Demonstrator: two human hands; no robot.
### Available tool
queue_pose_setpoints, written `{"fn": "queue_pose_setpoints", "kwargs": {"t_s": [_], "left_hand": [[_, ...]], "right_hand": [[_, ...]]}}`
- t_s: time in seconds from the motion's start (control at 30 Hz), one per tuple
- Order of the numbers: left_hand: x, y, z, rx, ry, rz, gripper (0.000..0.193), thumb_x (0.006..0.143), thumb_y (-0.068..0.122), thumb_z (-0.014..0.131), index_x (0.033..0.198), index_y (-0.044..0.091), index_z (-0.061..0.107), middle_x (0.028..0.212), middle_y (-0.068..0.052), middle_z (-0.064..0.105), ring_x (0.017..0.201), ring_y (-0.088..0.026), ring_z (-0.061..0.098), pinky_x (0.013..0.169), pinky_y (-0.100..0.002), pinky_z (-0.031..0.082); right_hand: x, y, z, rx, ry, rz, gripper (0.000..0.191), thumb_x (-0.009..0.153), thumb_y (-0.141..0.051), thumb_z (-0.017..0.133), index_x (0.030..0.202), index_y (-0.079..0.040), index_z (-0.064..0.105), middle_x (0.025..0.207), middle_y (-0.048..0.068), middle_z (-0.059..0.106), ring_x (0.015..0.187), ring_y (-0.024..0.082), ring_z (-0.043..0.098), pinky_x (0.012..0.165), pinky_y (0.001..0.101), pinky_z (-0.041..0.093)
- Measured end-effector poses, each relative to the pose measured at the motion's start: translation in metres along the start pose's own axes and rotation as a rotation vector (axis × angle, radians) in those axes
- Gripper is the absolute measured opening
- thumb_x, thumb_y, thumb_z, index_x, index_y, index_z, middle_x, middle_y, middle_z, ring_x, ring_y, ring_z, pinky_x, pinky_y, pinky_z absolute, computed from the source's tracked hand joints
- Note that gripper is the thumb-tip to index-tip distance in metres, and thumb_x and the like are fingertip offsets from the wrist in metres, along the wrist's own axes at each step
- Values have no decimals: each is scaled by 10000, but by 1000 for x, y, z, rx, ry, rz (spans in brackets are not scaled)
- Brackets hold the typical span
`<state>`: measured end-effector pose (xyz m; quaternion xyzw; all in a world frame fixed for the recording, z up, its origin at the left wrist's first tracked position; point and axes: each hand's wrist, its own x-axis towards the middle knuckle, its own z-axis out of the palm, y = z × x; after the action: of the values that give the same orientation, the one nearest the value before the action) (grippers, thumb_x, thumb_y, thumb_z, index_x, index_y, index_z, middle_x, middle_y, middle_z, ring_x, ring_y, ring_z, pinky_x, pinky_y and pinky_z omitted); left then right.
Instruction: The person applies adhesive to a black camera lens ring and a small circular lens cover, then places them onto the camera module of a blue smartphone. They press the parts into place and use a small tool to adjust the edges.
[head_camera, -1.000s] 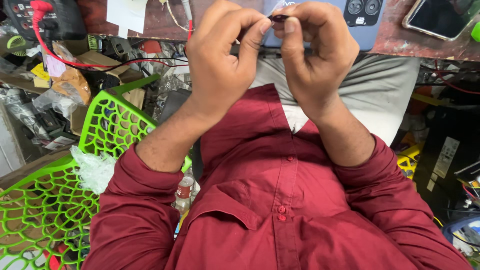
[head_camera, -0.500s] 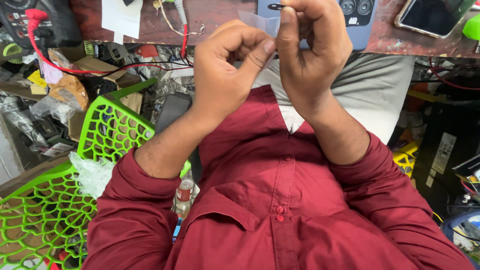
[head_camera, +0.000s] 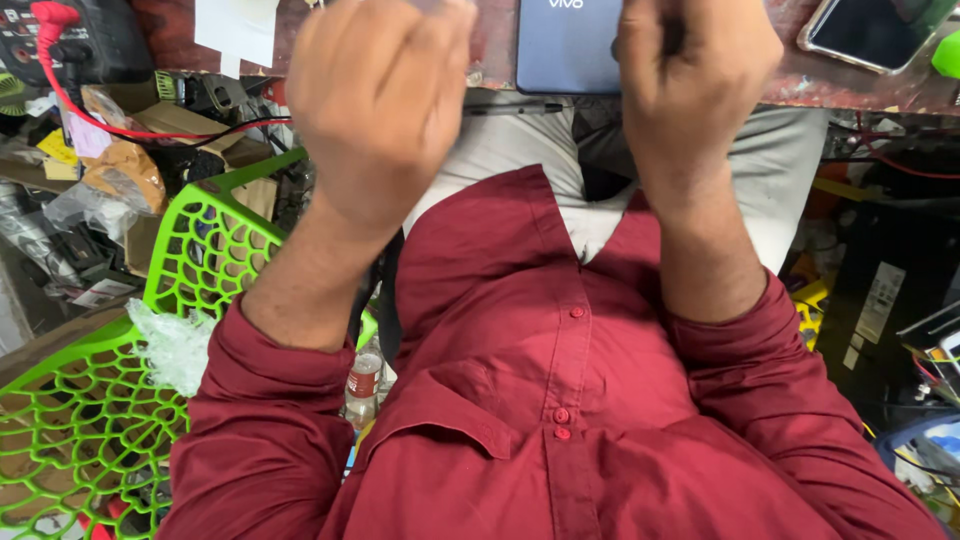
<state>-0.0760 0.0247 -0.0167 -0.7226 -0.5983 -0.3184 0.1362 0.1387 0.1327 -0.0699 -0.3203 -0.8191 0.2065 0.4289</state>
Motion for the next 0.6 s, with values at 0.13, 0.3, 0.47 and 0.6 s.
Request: {"fn": "queue_pose_setpoints", "kwargs": {"t_s": [0.13, 0.3, 0.47, 0.6], "left_hand": [[-8, -8, 16, 132, -112, -75, 147, 956, 56, 698, 1101, 35, 697, 993, -70, 578, 976, -276, 559, 870, -420, 439], [-15, -10, 25, 221, -200, -141, 119, 929, 54, 646, 1036, 30, 694, 994, -68, 580, 1030, -282, 538, 863, -435, 405], [-9, -6, 20, 274, -170, -118, 117, 913, 59, 675, 1022, 24, 699, 972, -80, 567, 973, -283, 532, 792, -425, 388], [-4, -2, 18, 285, -150, -88, 66, 940, 58, 679, 993, 18, 686, 987, -72, 562, 980, -279, 526, 810, -430, 385]], "right_hand": [[0, -7, 12, -330, -44, -115, 194, 1020, -90, 771, 955, -71, 589, 848, 98, 617, 774, 307, 612, 666, 415, 469], [-1, -9, 26, -424, -50, -142, 169, 986, -105, 761, 937, -66, 603, 861, 80, 598, 752, 284, 606, 614, 393, 458], [0, 0, 24, -447, -63, -95, 149, 974, -110, 745, 932, -91, 603, 859, 50, 600, 785, 276, 613, 642, 407, 462], [-1, 4, 20, -470, -30, -141, 158, 910, -92, 752, 879, -87, 597, 811, 46, 596, 735, 267, 598, 596, 390, 453]]}}
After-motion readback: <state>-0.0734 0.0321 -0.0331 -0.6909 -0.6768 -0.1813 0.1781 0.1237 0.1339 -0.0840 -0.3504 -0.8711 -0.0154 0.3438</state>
